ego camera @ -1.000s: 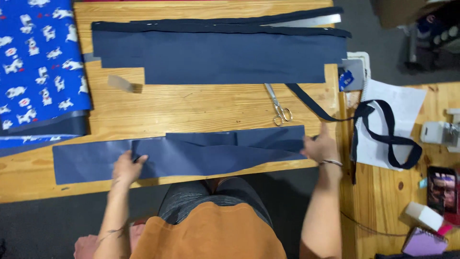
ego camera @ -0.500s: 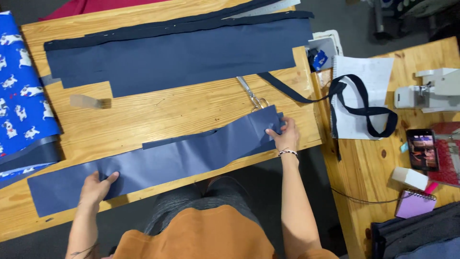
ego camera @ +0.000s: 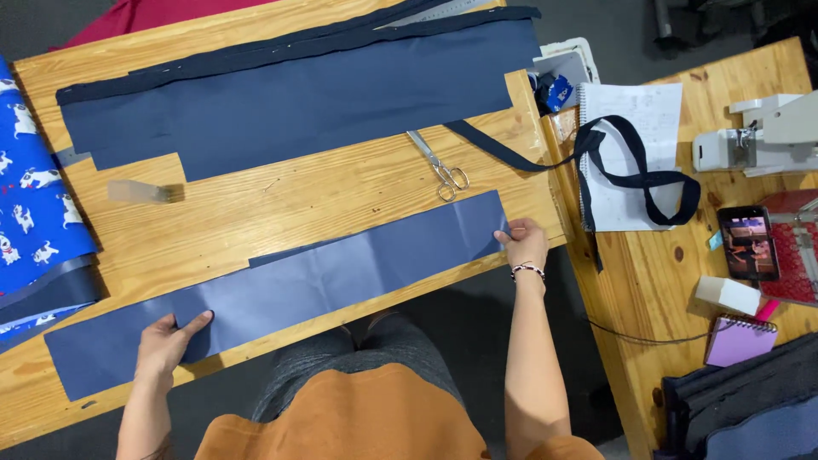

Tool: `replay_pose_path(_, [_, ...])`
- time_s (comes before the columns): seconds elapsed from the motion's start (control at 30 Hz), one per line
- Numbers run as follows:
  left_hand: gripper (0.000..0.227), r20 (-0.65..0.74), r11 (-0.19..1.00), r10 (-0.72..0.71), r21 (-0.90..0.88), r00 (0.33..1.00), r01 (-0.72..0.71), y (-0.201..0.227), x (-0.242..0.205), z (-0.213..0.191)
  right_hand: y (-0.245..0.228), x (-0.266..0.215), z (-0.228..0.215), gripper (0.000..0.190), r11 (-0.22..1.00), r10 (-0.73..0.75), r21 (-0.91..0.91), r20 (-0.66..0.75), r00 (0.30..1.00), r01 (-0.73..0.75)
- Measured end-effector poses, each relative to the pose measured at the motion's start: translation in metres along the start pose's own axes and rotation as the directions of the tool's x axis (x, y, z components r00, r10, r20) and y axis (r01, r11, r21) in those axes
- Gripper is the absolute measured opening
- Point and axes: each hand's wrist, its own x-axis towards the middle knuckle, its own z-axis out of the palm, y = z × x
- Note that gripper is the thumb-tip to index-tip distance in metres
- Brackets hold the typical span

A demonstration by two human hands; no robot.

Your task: The person pins a long strip of dark blue fabric to a larger piece of fabric on a wooden table. They smooth the fabric, insert pins along the edge, and then fold the pinned strip over to align it with the main piece.

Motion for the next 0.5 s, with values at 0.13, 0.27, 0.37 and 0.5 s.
replay_pose_path(0.13, [0.096, -0.092, 0.967, 0.009, 0.253, 0.996, 0.014, -0.013, 0.023, 0.002, -0.016, -0.008, -0.012, 0.035, 0.996, 0.034, 0.079, 0.043, 0.998, -0.038])
replay_pose_path(0.27, [0.042, -0.102, 0.962, 0.024, 0.273, 0.994, 0.005, -0.002, 0.007, 0.004, -0.016, -0.008, -0.011, 0.026, 0.990, 0.053, 0.129, 0.052, 0.997, -0.060])
replay_pose_path(0.37, [0.042, -0.103, 0.961, 0.059, 0.277, 0.993, -0.029, -0.003, 0.008, 0.006, -0.005, 0.000, -0.003, 0.017, 0.992, -0.038, 0.121, 0.001, 0.999, 0.038])
replay_pose_path(0.5, [0.066, -0.116, 0.965, -0.021, 0.256, 0.993, 0.050, 0.016, -0.008, 0.005, -0.013, -0.005, -0.009, 0.012, 0.996, -0.010, 0.084, -0.023, 1.000, 0.012])
